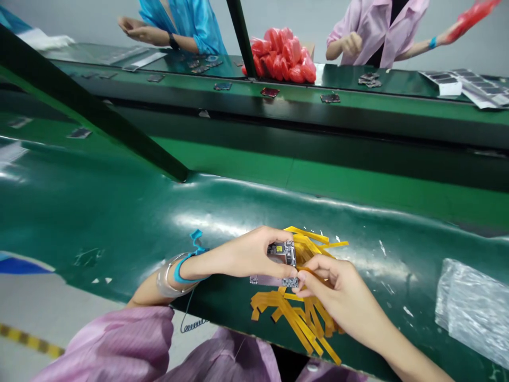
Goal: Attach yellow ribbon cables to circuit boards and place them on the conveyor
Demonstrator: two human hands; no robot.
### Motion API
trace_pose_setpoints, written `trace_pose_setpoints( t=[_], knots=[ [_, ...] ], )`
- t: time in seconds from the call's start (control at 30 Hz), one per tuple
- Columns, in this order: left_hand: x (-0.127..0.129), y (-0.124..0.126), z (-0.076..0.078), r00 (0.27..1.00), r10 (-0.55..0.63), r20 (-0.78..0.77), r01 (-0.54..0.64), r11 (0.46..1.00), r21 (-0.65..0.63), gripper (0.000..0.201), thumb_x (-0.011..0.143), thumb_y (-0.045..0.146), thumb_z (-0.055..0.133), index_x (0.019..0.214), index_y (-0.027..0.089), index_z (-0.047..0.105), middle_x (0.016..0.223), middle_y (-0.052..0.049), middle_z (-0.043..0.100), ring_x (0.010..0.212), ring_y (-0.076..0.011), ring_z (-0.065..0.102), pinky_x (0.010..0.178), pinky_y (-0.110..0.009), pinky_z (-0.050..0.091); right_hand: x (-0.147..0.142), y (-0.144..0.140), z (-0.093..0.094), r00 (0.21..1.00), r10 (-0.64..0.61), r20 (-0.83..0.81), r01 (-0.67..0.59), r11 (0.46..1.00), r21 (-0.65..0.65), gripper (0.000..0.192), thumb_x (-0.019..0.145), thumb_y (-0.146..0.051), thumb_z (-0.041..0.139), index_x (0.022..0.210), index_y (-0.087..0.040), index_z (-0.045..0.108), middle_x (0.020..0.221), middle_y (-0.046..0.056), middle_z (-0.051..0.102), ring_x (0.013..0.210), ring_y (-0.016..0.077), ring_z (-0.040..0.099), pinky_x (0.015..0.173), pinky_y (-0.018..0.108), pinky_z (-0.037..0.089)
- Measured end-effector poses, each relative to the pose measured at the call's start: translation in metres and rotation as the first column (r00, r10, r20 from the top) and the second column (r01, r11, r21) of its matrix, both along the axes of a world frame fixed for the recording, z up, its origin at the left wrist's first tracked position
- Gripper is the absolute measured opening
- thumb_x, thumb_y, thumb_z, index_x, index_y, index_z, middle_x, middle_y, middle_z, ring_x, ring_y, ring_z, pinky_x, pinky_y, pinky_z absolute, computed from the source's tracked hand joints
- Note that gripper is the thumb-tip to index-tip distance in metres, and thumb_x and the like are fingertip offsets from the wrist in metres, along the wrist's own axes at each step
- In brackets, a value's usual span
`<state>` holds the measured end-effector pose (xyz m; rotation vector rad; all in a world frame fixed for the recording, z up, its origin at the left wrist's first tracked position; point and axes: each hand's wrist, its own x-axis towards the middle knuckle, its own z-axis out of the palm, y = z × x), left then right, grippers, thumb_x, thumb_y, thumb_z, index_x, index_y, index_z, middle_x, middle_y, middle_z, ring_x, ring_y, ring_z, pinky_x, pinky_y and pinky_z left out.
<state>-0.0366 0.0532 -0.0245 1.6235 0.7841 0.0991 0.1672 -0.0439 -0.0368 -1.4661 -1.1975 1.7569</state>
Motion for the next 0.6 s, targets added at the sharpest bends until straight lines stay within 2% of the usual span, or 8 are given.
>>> trace_pose_setpoints(
  t=[0.1, 0.2, 0.27, 0.33, 0.4, 0.47, 0.53, 0.6],
  knots=[
    [0.002, 0.0, -0.005, 0.997, 0.029, 0.074, -0.027, 0.999, -0.03, 0.027, 0.08, 0.04, 0.075, 0.086, 0.015, 0.069, 0.077, 0.002, 0.062, 0.067, -0.0109, 0.05, 0.059, -0.021, 0.038, 0.003, 0.002, 0.0, 0.999, 0.018, -0.048, -0.019, 0.999, -0.029, 0.035, 0.087, -0.054, 0.07, 0.083, -0.02, 0.073, 0.081, 0.004, 0.073, 0.081, 0.0193, 0.076, 0.082, 0.032, 0.062],
    [0.004, 0.003, -0.011, 0.989, 0.057, 0.134, -0.05, 0.997, -0.053, 0.03, 0.084, 0.044, 0.071, 0.092, 0.015, 0.071, 0.077, 0.002, 0.06, 0.068, -0.0103, 0.048, 0.06, -0.021, 0.039, 0.01, 0.006, -0.002, 0.999, -0.008, -0.046, 0.006, 0.999, -0.046, 0.048, 0.091, -0.064, 0.059, 0.089, -0.019, 0.077, 0.089, 0.009, 0.077, 0.087, 0.0233, 0.076, 0.088, 0.038, 0.059],
    [0.005, 0.005, -0.014, 0.989, 0.051, 0.135, -0.046, 0.998, -0.045, 0.035, 0.087, 0.049, 0.067, 0.087, 0.014, 0.069, 0.072, 0.003, 0.055, 0.063, -0.0094, 0.044, 0.057, -0.021, 0.035, 0.014, 0.009, -0.006, 0.998, -0.057, 0.006, 0.057, 0.998, -0.009, 0.053, 0.093, -0.067, 0.053, 0.097, -0.02, 0.078, 0.097, 0.011, 0.077, 0.096, 0.0252, 0.074, 0.094, 0.041, 0.055],
    [0.007, 0.006, -0.017, 0.991, 0.045, 0.125, -0.044, 0.999, -0.014, 0.04, 0.09, 0.054, 0.063, 0.081, 0.014, 0.064, 0.068, 0.003, 0.051, 0.061, -0.0093, 0.04, 0.055, -0.022, 0.031, 0.014, 0.013, -0.009, 0.998, -0.051, 0.033, 0.049, 0.998, 0.048, 0.05, 0.093, -0.064, 0.055, 0.105, -0.02, 0.077, 0.102, 0.01, 0.077, 0.101, 0.0257, 0.071, 0.097, 0.041, 0.052],
    [0.009, 0.007, -0.02, 0.991, 0.067, 0.114, -0.07, 0.997, 0.018, 0.041, 0.091, 0.054, 0.06, 0.081, 0.015, 0.061, 0.069, 0.003, 0.051, 0.062, -0.0097, 0.041, 0.055, -0.022, 0.031, 0.011, 0.017, -0.012, 1.0, 0.01, 0.029, -0.012, 0.997, 0.07, 0.043, 0.089, -0.058, 0.065, 0.104, -0.02, 0.076, 0.096, 0.008, 0.077, 0.097, 0.025, 0.07, 0.092, 0.037, 0.052],
    [0.012, 0.009, -0.024, 0.99, 0.101, 0.096, -0.103, 0.995, 0.016, 0.04, 0.092, 0.055, 0.058, 0.084, 0.016, 0.061, 0.069, 0.003, 0.052, 0.061, -0.0098, 0.042, 0.054, -0.022, 0.031, 0.006, 0.022, -0.015, 0.998, 0.051, 0.024, -0.052, 0.997, 0.064, 0.037, 0.082, -0.052, 0.075, 0.092, -0.017, 0.076, 0.085, 0.006, 0.076, 0.086, 0.023, 0.07, 0.081, 0.033, 0.053],
    [0.014, 0.016, -0.029, 0.984, 0.147, 0.102, -0.146, 0.989, -0.02, 0.041, 0.093, 0.057, 0.056, 0.089, 0.016, 0.061, 0.069, 0.003, 0.055, 0.058, -0.0097, 0.043, 0.053, -0.022, 0.032, 0.003, 0.029, -0.018, 0.999, 0.033, 0.014, -0.033, 0.997, 0.065, 0.034, 0.077, -0.048, 0.08, 0.083, -0.015, 0.074, 0.078, 0.005, 0.075, 0.076, 0.0206, 0.069, 0.074, 0.031, 0.051],
    [0.012, 0.03, -0.036, 0.96, 0.233, 0.153, -0.231, 0.973, -0.031, 0.043, 0.093, 0.058, 0.054, 0.096, 0.016, 0.061, 0.077, 0.0, 0.062, 0.062, -0.0108, 0.05, 0.057, -0.022, 0.038, 0.006, 0.042, -0.02, 1.0, -0.024, -0.001, 0.024, 0.995, 0.092, 0.034, 0.076, -0.047, 0.081, 0.081, -0.014, 0.073, 0.075, 0.006, 0.075, 0.071, 0.0197, 0.069, 0.071, 0.031, 0.052]
  ],
)
